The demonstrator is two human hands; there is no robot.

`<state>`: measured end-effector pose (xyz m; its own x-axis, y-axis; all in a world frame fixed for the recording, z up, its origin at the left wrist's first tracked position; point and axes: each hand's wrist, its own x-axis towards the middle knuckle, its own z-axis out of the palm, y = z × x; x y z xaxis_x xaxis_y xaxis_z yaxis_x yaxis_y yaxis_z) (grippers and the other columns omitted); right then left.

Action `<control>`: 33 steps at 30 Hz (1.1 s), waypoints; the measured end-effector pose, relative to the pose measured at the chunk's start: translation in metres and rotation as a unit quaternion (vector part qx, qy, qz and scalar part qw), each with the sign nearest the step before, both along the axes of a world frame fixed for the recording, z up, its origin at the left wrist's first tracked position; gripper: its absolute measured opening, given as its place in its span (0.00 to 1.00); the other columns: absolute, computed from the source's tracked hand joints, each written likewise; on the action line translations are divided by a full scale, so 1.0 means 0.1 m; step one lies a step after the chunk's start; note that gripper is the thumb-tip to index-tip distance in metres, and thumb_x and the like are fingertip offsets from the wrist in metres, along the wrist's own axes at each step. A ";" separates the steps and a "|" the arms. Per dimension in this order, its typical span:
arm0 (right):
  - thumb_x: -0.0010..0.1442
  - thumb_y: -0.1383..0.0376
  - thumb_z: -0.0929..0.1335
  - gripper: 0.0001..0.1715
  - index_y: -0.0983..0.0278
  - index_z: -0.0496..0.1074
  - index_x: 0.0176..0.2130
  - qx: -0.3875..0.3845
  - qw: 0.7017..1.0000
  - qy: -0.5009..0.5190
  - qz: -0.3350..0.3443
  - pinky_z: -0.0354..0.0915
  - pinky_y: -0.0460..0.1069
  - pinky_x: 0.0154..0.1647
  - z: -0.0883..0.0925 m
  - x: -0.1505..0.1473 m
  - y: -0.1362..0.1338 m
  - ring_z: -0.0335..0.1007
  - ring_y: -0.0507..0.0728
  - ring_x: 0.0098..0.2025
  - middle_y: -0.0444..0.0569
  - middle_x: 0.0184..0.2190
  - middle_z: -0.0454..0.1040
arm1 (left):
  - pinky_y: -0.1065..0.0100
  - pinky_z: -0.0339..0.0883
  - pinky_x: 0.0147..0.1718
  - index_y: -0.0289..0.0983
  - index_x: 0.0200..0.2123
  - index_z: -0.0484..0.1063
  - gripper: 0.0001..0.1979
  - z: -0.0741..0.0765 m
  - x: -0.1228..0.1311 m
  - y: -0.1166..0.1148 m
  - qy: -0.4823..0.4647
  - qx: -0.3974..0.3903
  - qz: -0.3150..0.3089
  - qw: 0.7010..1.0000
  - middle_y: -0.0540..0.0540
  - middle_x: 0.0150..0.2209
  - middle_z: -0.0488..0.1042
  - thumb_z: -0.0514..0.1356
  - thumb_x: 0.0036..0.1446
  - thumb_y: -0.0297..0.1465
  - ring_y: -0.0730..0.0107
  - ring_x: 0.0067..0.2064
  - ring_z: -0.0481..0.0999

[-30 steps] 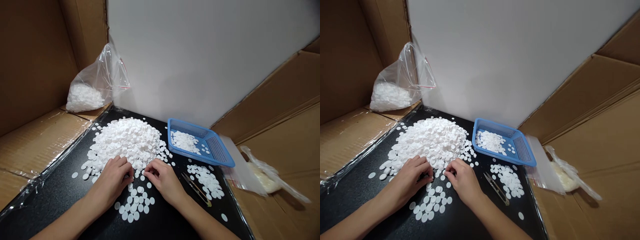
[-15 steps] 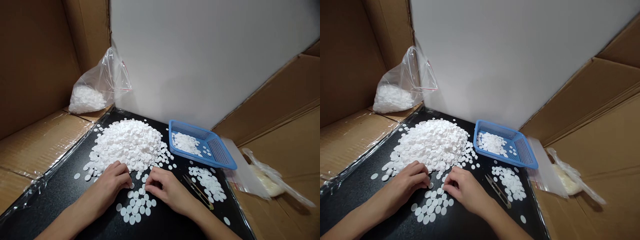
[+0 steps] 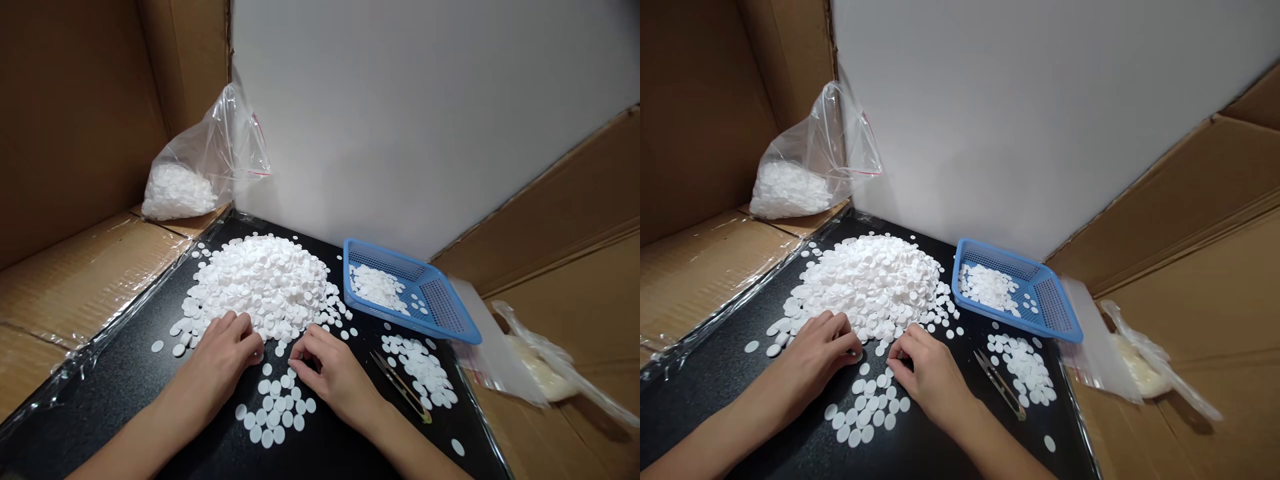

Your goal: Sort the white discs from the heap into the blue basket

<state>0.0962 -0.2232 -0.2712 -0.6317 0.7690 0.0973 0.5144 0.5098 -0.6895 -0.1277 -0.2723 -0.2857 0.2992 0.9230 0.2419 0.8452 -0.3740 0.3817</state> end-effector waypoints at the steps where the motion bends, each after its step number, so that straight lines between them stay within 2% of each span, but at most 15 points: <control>1: 0.59 0.74 0.72 0.08 0.62 0.73 0.32 -0.004 1.000 0.001 0.011 0.61 0.46 0.29 0.02 0.00 0.00 0.66 0.52 0.30 0.43 0.31 0.67 | 0.62 0.57 0.38 0.41 0.34 0.70 0.08 -0.01 0.01 0.00 0.004 -0.001 0.000 1.000 0.49 0.37 0.69 0.58 0.62 0.22 0.62 0.39 0.65; 5: 0.62 0.71 0.72 0.07 0.62 0.74 0.32 -0.011 0.999 0.001 0.032 0.63 0.45 0.31 0.05 0.00 0.00 0.68 0.52 0.31 0.43 0.31 0.69 | 0.62 0.55 0.38 0.40 0.33 0.68 0.09 -0.03 0.02 -0.01 -0.005 -0.009 0.006 1.000 0.49 0.36 0.68 0.58 0.62 0.20 0.62 0.39 0.64; 8: 0.65 0.72 0.68 0.08 0.62 0.77 0.39 0.034 0.999 -0.016 0.032 0.64 0.46 0.34 0.03 -0.06 0.04 0.69 0.53 0.32 0.45 0.33 0.69 | 0.63 0.52 0.37 0.40 0.33 0.67 0.10 -0.03 0.02 -0.02 -0.008 -0.007 0.000 1.000 0.50 0.36 0.68 0.58 0.61 0.19 0.62 0.38 0.63; 12: 0.67 0.71 0.67 0.11 0.60 0.78 0.45 0.088 0.992 -0.066 0.063 0.64 0.45 0.32 -0.02 -0.13 0.11 0.69 0.53 0.31 0.46 0.34 0.68 | 0.62 0.53 0.38 0.39 0.34 0.66 0.10 0.01 0.04 -0.05 0.002 0.013 -0.032 0.999 0.51 0.36 0.67 0.57 0.61 0.18 0.63 0.39 0.63; 16: 0.64 0.73 0.69 0.08 0.63 0.77 0.41 0.092 0.990 -0.077 0.070 0.64 0.45 0.31 -0.01 -0.13 0.10 0.69 0.53 0.31 0.46 0.34 0.69 | 0.64 0.54 0.36 0.39 0.33 0.66 0.11 0.08 0.05 -0.08 -0.019 -0.008 -0.101 0.995 0.51 0.35 0.68 0.57 0.62 0.17 0.64 0.37 0.63; 19: 0.62 0.74 0.71 0.06 0.64 0.76 0.36 0.068 0.994 -0.050 0.073 0.64 0.46 0.32 0.03 -0.08 0.02 0.70 0.53 0.31 0.46 0.34 0.70 | 0.65 0.54 0.36 0.39 0.32 0.68 0.13 0.11 0.04 -0.08 -0.045 -0.032 -0.135 0.989 0.51 0.33 0.69 0.56 0.60 0.14 0.66 0.36 0.64; 22: 0.64 0.73 0.69 0.07 0.62 0.77 0.37 0.011 0.997 -0.007 0.082 0.67 0.46 0.36 0.04 0.00 -0.04 0.72 0.53 0.34 0.46 0.35 0.71 | 0.66 0.55 0.36 0.40 0.34 0.70 0.16 0.10 0.01 -0.06 -0.064 -0.033 -0.102 0.992 0.51 0.33 0.70 0.53 0.62 0.13 0.66 0.37 0.65; 24: 0.66 0.73 0.67 0.10 0.61 0.77 0.40 -0.007 0.998 0.021 0.056 0.68 0.46 0.38 0.02 0.06 -0.06 0.73 0.54 0.36 0.47 0.35 0.73 | 0.66 0.55 0.36 0.40 0.36 0.71 0.15 0.08 0.00 -0.04 -0.059 -0.025 -0.068 0.996 0.51 0.35 0.69 0.53 0.63 0.14 0.65 0.38 0.65; 28: 0.66 0.74 0.66 0.10 0.63 0.77 0.39 0.006 0.998 0.047 -0.038 0.68 0.48 0.39 -0.07 0.15 -0.02 0.74 0.56 0.37 0.48 0.35 0.74 | 0.64 0.55 0.36 0.40 0.37 0.70 0.10 0.05 0.05 -0.03 -0.013 -0.023 -0.057 0.998 0.50 0.37 0.69 0.59 0.61 0.18 0.63 0.39 0.65; 33: 0.64 0.74 0.68 0.11 0.61 0.79 0.42 0.012 0.999 0.035 -0.038 0.68 0.49 0.38 -0.14 0.13 0.01 0.74 0.56 0.36 0.47 0.34 0.72 | 0.63 0.54 0.36 0.40 0.34 0.67 0.11 0.04 0.12 -0.04 -0.015 -0.029 -0.057 0.998 0.50 0.36 0.69 0.58 0.60 0.17 0.63 0.38 0.64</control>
